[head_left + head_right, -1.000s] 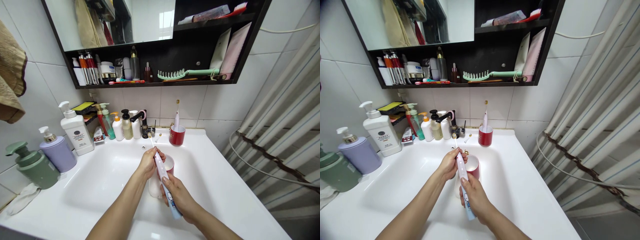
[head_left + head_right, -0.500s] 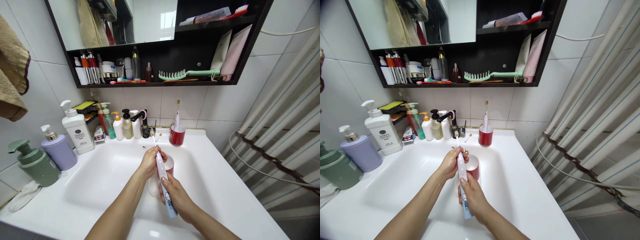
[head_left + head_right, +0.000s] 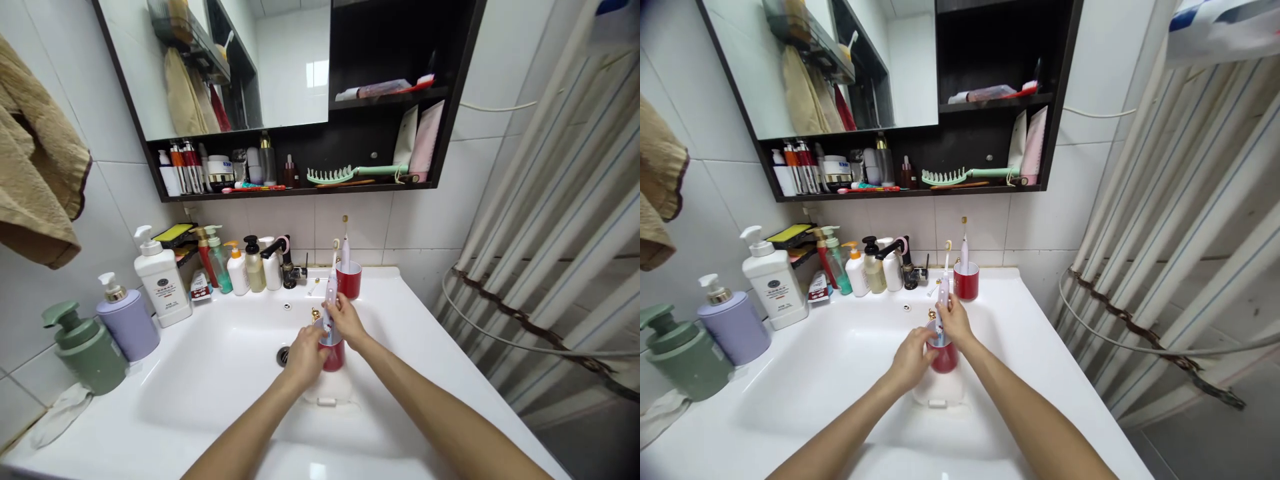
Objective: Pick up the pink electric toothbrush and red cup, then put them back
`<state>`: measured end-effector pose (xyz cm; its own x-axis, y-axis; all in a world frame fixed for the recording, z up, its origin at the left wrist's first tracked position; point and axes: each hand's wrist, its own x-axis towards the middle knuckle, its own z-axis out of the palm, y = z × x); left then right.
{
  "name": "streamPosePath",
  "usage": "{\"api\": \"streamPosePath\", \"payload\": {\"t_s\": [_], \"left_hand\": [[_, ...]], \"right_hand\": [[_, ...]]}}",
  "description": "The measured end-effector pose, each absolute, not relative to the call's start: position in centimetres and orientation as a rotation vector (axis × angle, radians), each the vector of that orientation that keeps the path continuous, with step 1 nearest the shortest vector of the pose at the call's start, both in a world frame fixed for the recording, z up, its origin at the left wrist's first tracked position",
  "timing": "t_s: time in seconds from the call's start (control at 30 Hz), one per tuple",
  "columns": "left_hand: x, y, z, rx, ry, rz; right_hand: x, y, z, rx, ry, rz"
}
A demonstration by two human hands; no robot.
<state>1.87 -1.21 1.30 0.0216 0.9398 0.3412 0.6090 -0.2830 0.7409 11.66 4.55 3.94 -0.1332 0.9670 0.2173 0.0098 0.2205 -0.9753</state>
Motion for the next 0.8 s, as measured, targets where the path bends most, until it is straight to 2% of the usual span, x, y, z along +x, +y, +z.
{"api": "streamPosePath", "payload": {"t_s": [0.13, 0.3, 0.53, 0.8], "left_hand": [[2.7, -1.0, 0.5, 2.141, 1.650, 0.887], [3.4, -0.3, 0.9, 2.217, 1.621, 0.901], [7.3, 1.2, 3.4, 2.461, 1.353, 0.904], [13.3, 8.5, 5.8, 2.620, 1.144, 1.025]], "right_hand": [[12.2, 4.6, 1.7, -1.092, -1.511, 1.028], [13.7, 4.9, 0.7, -1.145, -1.581, 0.963], [19.2, 5.6, 3.6, -1.161, -1.592, 0.973], [25.4, 11.7, 6.5, -1.301, -1.539, 0.799]]}}
